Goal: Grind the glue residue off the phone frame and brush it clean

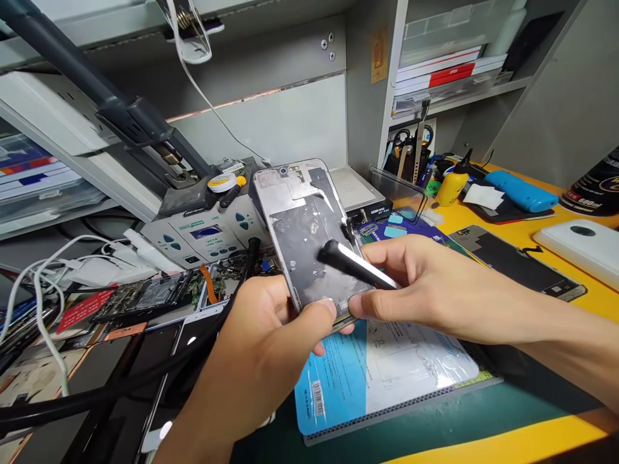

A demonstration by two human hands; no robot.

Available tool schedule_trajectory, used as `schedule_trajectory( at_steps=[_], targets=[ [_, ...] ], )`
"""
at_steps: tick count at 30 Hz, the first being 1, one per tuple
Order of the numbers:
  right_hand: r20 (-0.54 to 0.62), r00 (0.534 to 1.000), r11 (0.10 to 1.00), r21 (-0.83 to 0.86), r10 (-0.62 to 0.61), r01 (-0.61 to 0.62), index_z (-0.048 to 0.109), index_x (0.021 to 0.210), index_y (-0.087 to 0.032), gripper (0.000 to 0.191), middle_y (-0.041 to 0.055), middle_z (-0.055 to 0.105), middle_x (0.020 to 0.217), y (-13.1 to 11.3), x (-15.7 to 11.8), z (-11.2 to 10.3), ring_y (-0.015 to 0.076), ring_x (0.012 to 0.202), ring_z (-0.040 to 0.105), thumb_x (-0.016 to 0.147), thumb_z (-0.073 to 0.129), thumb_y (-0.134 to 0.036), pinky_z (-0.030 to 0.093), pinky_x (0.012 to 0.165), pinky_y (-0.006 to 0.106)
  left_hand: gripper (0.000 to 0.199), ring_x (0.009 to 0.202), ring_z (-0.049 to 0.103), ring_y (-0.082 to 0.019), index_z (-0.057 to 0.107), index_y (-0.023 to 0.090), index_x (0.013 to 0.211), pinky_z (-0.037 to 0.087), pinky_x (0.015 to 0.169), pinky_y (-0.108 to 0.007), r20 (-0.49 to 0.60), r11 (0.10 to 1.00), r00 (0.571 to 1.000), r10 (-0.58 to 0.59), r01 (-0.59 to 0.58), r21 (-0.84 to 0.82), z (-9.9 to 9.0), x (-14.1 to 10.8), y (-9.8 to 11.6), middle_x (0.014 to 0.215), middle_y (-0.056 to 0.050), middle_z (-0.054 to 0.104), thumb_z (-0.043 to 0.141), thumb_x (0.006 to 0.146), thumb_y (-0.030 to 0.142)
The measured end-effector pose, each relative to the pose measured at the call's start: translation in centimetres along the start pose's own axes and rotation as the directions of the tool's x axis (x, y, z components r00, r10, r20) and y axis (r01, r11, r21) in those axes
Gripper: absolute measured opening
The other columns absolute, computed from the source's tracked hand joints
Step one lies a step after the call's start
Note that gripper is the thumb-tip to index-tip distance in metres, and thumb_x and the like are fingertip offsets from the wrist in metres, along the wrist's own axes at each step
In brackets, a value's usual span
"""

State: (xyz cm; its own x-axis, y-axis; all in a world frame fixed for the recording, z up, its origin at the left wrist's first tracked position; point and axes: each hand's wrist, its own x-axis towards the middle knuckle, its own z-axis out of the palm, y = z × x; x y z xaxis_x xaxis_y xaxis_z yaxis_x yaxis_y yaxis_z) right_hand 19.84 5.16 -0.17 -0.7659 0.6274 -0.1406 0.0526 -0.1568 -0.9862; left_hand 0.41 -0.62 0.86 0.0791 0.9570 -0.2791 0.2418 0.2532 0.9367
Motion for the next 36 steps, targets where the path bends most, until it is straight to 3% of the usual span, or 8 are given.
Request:
schedule_trajectory(
  at_steps=[3,6,9,15,21,27,33,36],
  targets=[
    [-0.014,1.000,1.000,-0.016,0.002,-0.002,0.076,0.091,-0.019,0.009,-0.0018,0.078,0.092,-0.1,0.2,0.1,0.0129,0.086,0.069,0.092,0.067,-0.022,0.053,0.079,0.021,0.021,0.043,0.029,-0.004,0.071,0.018,0.066,0.019,0.041,-0.020,0.013,1.000,1.000,0.022,-0.022,0.000,-0.2,0.1,-0.2,0.053,0.004,0.056,0.064,0.078,0.034],
    [-0.033,0.999,0.998,-0.058,0.009,-0.011,0.075,0.090,-0.018,0.009,-0.0001,0.077,0.093,-0.1,0.3,0.1,0.0153,0.089,0.068,0.091,0.068,-0.024,0.052,0.085,0.025,0.024,0.042,0.030,-0.004,0.068,0.018,0.061,0.021,0.041,-0.019,0.015,0.999,0.999,0.046,-0.046,0.003,-0.6,0.2,-0.5,0.047,0.006,0.052,0.065,0.081,0.031],
    [-0.034,0.999,0.999,-0.048,0.023,-0.024,0.075,0.091,-0.019,0.010,0.0010,0.077,0.095,0.0,0.2,0.1,0.0168,0.089,0.068,0.091,0.069,-0.026,0.052,0.083,0.027,0.026,0.042,0.029,-0.003,0.066,0.019,0.059,0.025,0.043,-0.017,0.031,0.998,0.998,0.061,-0.061,-0.008,-0.8,0.3,-0.6,0.042,0.009,0.041,0.064,0.083,0.028],
    [-0.051,0.998,0.998,-0.051,0.044,-0.047,0.076,0.095,-0.017,0.014,0.0048,0.077,0.096,0.1,0.1,-0.1,0.0202,0.088,0.069,0.090,0.070,-0.029,0.053,0.076,0.029,0.023,0.045,0.032,-0.004,0.065,0.018,0.063,0.030,0.044,-0.017,0.081,0.997,0.995,0.066,-0.063,-0.031,-0.7,0.6,-0.6,0.051,0.007,0.053,0.064,0.084,0.028],
    [-0.028,0.999,1.000,0.000,0.026,-0.026,0.075,0.094,-0.017,0.009,0.0039,0.077,0.096,-0.1,0.1,0.1,0.0177,0.084,0.069,0.090,0.069,-0.023,0.053,0.075,0.027,0.026,0.060,0.050,-0.010,0.065,0.018,0.064,0.039,0.053,-0.019,0.067,0.999,0.997,0.041,-0.042,0.007,-1.1,0.5,-0.9,0.062,0.003,0.060,0.066,0.086,0.031],
    [-0.032,0.999,0.999,-0.029,0.031,-0.031,0.075,0.095,-0.015,0.012,0.0056,0.077,0.098,-0.2,0.0,0.1,0.0204,0.090,0.069,0.091,0.069,-0.026,0.053,0.082,0.030,0.031,0.060,0.048,-0.011,0.060,0.018,0.059,0.036,0.052,-0.021,0.049,1.000,0.999,0.017,-0.017,0.016,-0.9,0.6,-0.9,0.062,0.001,0.059,0.065,0.085,0.033],
    [-0.003,1.000,1.000,-0.008,0.022,-0.022,0.075,0.097,-0.016,0.015,0.0057,0.077,0.101,-0.6,-0.1,0.2,0.0201,0.092,0.069,0.091,0.069,-0.028,0.052,0.083,0.029,0.016,0.047,0.042,-0.007,0.072,0.017,0.067,0.030,0.044,-0.018,0.070,0.997,0.996,0.053,-0.048,-0.067,-0.8,1.0,-0.6,0.056,0.002,0.062,0.067,0.079,0.026],
    [0.032,0.999,1.000,0.024,0.012,-0.013,0.076,0.095,-0.017,0.013,0.0038,0.076,0.097,-0.9,-0.1,0.2,0.0137,0.081,0.066,0.091,0.065,-0.022,0.049,0.071,0.022,0.013,0.045,0.044,-0.007,0.074,0.016,0.070,0.035,0.045,-0.017,0.101,0.988,0.994,0.048,-0.033,-0.151,-0.8,1.1,-0.4,0.057,0.001,0.065,0.068,0.077,0.025]
  ],
)
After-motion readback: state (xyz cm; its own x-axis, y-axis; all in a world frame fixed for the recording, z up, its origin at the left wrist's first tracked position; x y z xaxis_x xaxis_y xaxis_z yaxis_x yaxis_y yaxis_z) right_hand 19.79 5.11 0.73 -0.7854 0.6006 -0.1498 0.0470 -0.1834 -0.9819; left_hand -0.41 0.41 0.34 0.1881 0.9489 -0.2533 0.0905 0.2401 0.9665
